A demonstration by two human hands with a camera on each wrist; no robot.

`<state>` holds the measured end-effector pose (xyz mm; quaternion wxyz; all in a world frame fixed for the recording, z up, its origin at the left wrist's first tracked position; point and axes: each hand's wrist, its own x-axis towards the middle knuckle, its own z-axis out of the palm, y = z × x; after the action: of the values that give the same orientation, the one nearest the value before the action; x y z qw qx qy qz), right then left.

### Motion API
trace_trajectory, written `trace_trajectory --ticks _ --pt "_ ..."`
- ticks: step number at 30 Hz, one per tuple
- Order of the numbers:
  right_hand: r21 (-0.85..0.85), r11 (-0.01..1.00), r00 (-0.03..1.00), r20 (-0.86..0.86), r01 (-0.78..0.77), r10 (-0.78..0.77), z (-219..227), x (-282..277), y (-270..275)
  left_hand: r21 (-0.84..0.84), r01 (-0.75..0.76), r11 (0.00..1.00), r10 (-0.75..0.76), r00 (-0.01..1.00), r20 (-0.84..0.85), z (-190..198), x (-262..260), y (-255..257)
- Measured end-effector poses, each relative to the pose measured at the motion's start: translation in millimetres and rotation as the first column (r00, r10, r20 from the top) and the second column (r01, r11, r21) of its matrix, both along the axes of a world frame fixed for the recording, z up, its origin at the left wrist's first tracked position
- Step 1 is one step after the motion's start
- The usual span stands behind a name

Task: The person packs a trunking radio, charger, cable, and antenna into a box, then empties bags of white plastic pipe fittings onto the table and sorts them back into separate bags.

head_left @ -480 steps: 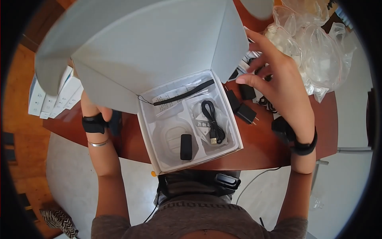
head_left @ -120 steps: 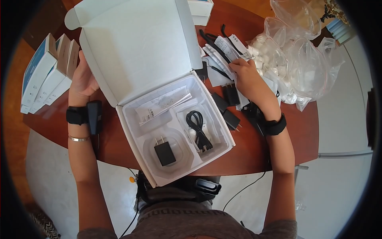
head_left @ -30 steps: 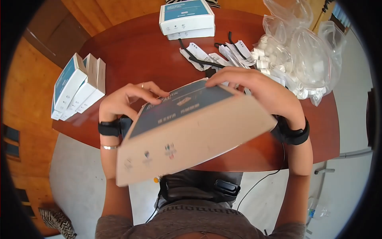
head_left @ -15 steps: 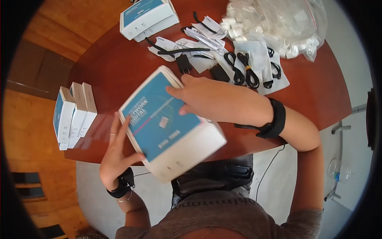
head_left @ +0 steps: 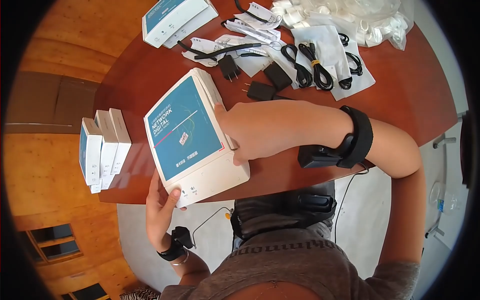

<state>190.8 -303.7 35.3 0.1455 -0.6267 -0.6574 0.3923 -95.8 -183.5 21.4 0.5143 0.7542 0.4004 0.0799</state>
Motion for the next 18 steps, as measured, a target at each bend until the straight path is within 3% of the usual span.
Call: trace_trajectory --ticks 4,7,9,10,13,15,16,18 --pt "0.164 0.986 0.999 -0.040 0.034 -0.028 -24 -2 -9 0.089 0.016 0.996 -0.021 0.998 0.060 -6 4 -6" --pt "0.377 0.915 0.970 -0.239 0.145 -0.055 -48 -6 -14 0.123 -0.017 0.992 0.007 0.997 0.082 -7 6 -8" --pt "0.586 0.797 0.981 -0.188 0.147 -0.043 -55 -7 -14 0.253 0.065 0.965 -0.092 0.991 0.096 -16 1 -2" --pt "0.588 0.796 0.982 -0.187 0.145 -0.042 -53 -7 -14 0.255 0.064 0.965 -0.091 0.991 0.097 -14 2 -3" --pt "0.487 0.873 0.998 0.065 -0.012 -0.022 -43 -7 -14 0.228 0.013 0.974 -0.004 0.999 -0.040 -9 7 -8" --pt "0.441 0.888 0.988 -0.131 0.129 -0.078 -39 -11 -18 0.124 -0.036 0.992 0.030 0.998 0.051 -12 9 -6" --pt "0.444 0.887 0.989 -0.125 0.125 -0.077 -40 -13 -19 0.126 -0.038 0.991 0.031 0.998 0.056 -14 11 -6" --pt "0.690 0.717 0.988 0.013 0.102 -0.153 -46 -17 -20 0.539 0.123 0.833 -0.072 0.991 -0.116 -17 16 -8"
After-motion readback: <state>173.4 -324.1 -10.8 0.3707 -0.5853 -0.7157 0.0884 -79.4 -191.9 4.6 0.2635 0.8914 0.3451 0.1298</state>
